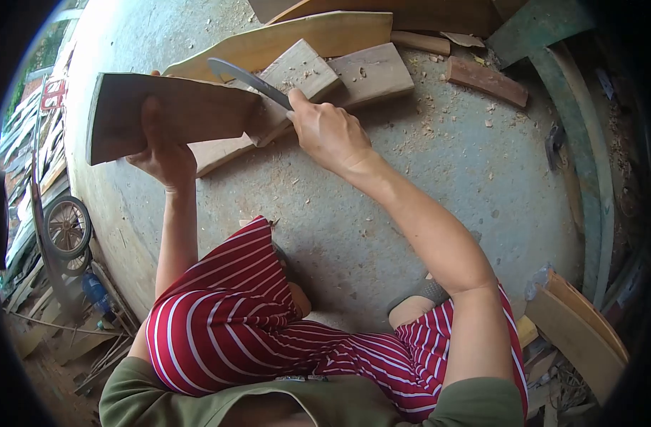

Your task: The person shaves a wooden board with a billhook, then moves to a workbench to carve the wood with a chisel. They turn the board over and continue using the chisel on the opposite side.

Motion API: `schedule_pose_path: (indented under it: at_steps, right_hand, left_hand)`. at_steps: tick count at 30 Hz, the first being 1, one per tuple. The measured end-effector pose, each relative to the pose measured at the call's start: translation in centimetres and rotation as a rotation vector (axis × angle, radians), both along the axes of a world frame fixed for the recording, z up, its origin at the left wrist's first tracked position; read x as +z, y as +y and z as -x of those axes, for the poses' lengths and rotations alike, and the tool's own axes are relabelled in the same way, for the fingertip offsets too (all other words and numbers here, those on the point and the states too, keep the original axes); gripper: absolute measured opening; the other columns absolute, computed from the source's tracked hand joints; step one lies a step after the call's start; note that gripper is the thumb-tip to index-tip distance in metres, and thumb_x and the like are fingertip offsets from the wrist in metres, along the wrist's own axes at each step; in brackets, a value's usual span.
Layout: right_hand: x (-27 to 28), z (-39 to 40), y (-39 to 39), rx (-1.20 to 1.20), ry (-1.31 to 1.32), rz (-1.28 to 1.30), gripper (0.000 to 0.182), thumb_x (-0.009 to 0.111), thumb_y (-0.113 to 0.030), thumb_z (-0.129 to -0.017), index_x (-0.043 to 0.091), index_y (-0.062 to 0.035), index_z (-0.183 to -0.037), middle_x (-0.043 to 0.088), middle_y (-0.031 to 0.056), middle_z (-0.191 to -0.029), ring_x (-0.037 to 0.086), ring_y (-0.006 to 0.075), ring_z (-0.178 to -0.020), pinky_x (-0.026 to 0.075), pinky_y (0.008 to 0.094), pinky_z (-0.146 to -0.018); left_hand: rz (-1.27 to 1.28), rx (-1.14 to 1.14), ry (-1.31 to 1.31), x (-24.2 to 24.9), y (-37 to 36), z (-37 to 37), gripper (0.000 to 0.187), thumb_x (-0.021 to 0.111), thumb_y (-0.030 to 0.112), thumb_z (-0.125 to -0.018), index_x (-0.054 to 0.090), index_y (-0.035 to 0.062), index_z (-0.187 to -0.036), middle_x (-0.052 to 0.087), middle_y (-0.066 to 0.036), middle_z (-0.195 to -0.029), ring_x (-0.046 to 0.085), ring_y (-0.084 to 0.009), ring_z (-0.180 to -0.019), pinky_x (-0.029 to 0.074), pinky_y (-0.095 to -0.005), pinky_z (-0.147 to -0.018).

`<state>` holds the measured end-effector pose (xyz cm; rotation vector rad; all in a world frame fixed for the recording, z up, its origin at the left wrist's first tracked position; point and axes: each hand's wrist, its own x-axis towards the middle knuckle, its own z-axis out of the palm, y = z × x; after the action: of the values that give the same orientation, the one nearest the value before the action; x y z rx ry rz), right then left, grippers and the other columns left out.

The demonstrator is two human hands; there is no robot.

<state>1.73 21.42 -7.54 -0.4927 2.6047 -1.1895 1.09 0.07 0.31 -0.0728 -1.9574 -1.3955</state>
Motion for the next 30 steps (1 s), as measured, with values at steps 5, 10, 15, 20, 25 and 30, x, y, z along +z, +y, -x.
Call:
schedule_pose_path:
  at_steps: [5, 10, 15, 20, 25, 30]
  right_hand:
    - [5.6, 0.6, 0.1, -0.091, 0.115, 0.114, 0.022, 0.051, -0.021, -0.1, 0.045, -0.0038, -0.113, 0.063, 0.0274, -0.069, 0.063, 0.0499, -0.072, 0.05, 0.06, -0.059]
    - [0.3, 0.7, -0.7, 0.0, 0.02, -0.039, 0.024, 0.054, -0.02, -0.099, 0.045, -0.0021, -0.113, 0.063, 0.0274, -0.068, 0.063, 0.0491, -0.072, 0.051, 0.0581, -0.059]
    - [4.3, 0.9, -0.3, -0.065, 0.094, 0.115, 0.021, 0.052, -0.022, -0.099, 0.046, -0.0034, -0.107, 0.066, 0.027, -0.072, 0.067, 0.0472, -0.074, 0.055, 0.0572, -0.063]
    - [-1.3, 0.1, -0.6, 0.007, -0.025, -0.059, 0.024, 0.055, -0.019, -0.098, 0.045, -0.0016, -0.112, 0.064, 0.0282, -0.072, 0.065, 0.0472, -0.072, 0.054, 0.0546, -0.059]
    - [2.7, 0.6, -0.1, -0.035, -0.017, 0.107, 0.022, 0.051, -0.022, -0.099, 0.046, -0.0028, -0.108, 0.067, 0.0279, -0.077, 0.067, 0.0472, -0.08, 0.054, 0.0588, -0.071]
    - [2.5, 0.3, -0.7, -0.028, -0.02, 0.08, 0.022, 0.051, -0.021, -0.099, 0.045, -0.0032, -0.109, 0.065, 0.0287, -0.076, 0.065, 0.0488, -0.078, 0.052, 0.059, -0.069]
  left_hand:
    - [-0.023, 0.018, 0.019, -0.1, -0.8, 0.7, 0.041, 0.066, 0.007, -0.092, 0.052, -0.0065, -0.127, 0.066, -0.025, -0.119, 0.068, -0.0281, -0.105, 0.058, -0.0368, -0.09]
    - [-0.058, -0.012, 0.02, 0.5, 0.3, 1.0, 0.041, 0.066, 0.007, -0.092, 0.052, -0.0067, -0.127, 0.066, -0.025, -0.118, 0.068, -0.0287, -0.106, 0.058, -0.0375, -0.09]
    - [-0.104, -0.004, 0.007, 0.1, 0.1, 0.7, 0.041, 0.065, 0.008, -0.092, 0.051, -0.0065, -0.128, 0.065, -0.025, -0.119, 0.067, -0.0296, -0.107, 0.057, -0.0377, -0.093]
    - [-0.106, -0.003, 0.026, 0.2, 0.6, 0.6, 0.042, 0.066, 0.009, -0.092, 0.052, -0.0063, -0.128, 0.066, -0.024, -0.119, 0.067, -0.0294, -0.107, 0.057, -0.0383, -0.094]
    - [-0.095, -0.034, 0.014, -0.5, 0.2, 0.9, 0.043, 0.067, 0.01, -0.092, 0.051, -0.0064, -0.129, 0.066, -0.024, -0.119, 0.067, -0.0287, -0.107, 0.056, -0.0391, -0.095]
    - [-0.16, -0.031, 0.034, -0.1, -0.3, 1.3, 0.039, 0.067, 0.009, -0.092, 0.054, -0.0062, -0.126, 0.066, -0.022, -0.119, 0.067, -0.0266, -0.106, 0.056, -0.0377, -0.095]
